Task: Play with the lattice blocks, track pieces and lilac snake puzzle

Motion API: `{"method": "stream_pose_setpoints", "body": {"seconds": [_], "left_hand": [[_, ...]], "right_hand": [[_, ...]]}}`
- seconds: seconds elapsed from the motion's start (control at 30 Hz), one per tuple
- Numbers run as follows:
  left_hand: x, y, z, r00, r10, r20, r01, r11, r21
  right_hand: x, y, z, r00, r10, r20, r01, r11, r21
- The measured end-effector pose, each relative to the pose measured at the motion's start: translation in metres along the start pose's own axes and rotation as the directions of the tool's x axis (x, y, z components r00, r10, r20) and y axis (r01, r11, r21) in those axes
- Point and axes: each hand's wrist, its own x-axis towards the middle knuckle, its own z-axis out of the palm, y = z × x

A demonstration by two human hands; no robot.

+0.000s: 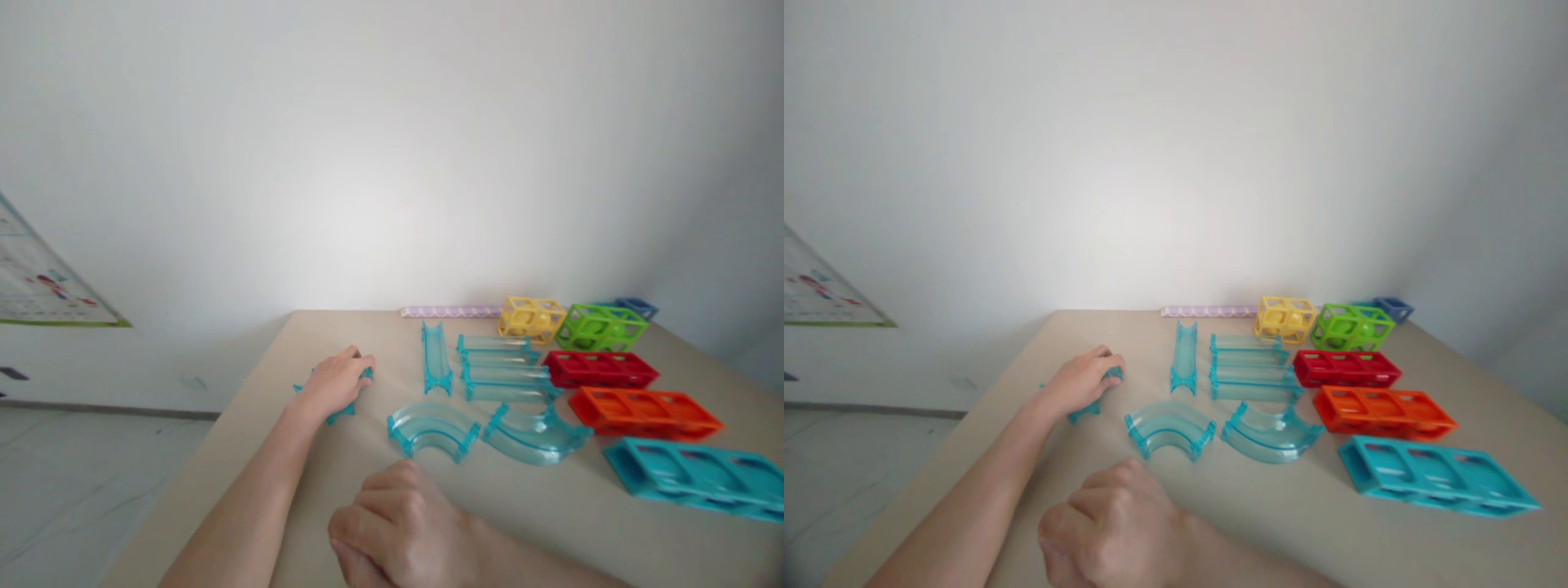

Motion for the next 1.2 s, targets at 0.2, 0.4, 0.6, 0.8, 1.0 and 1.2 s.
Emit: {"method": "stream_pose_setpoints", "body": {"seconds": [0.2,0.4,0.6,0.8,1.0,1.2], "left_hand": [[-0.003,-0.010,-0.016,0.952,-0.087,-0.292,-0.011,0.948,-0.317],[-0.010,0.001,-0.030,0.691,-0.444,-0.570,-0.428,0.385,-0.818],[-0.021,0.022,-0.034,0.877,-0.231,-0.421,-0.452,-0.102,-0.886],[-0.027,0.038,-0.029,0.958,0.047,-0.283,-0.275,-0.126,-0.953],[-0.028,0.037,-0.027,0.968,0.098,-0.230,-0.210,-0.179,-0.961],[-0.029,0.036,-0.031,0.963,0.234,-0.130,-0.051,-0.316,-0.947]], "right_hand": [[0.002,0.001,-0.007,0.981,0.105,-0.163,-0.091,0.992,0.087],[0.004,0.002,-0.015,0.856,0.284,-0.432,-0.239,0.958,0.157],[0.005,0.007,-0.012,0.787,0.428,-0.444,-0.372,0.904,0.213],[0.006,0.009,-0.014,0.837,0.486,-0.249,-0.445,0.871,0.207],[0.006,0.011,-0.009,0.819,0.508,-0.265,-0.450,0.857,0.251],[0.009,0.008,-0.017,0.841,0.453,-0.295,-0.395,0.887,0.237]]}}
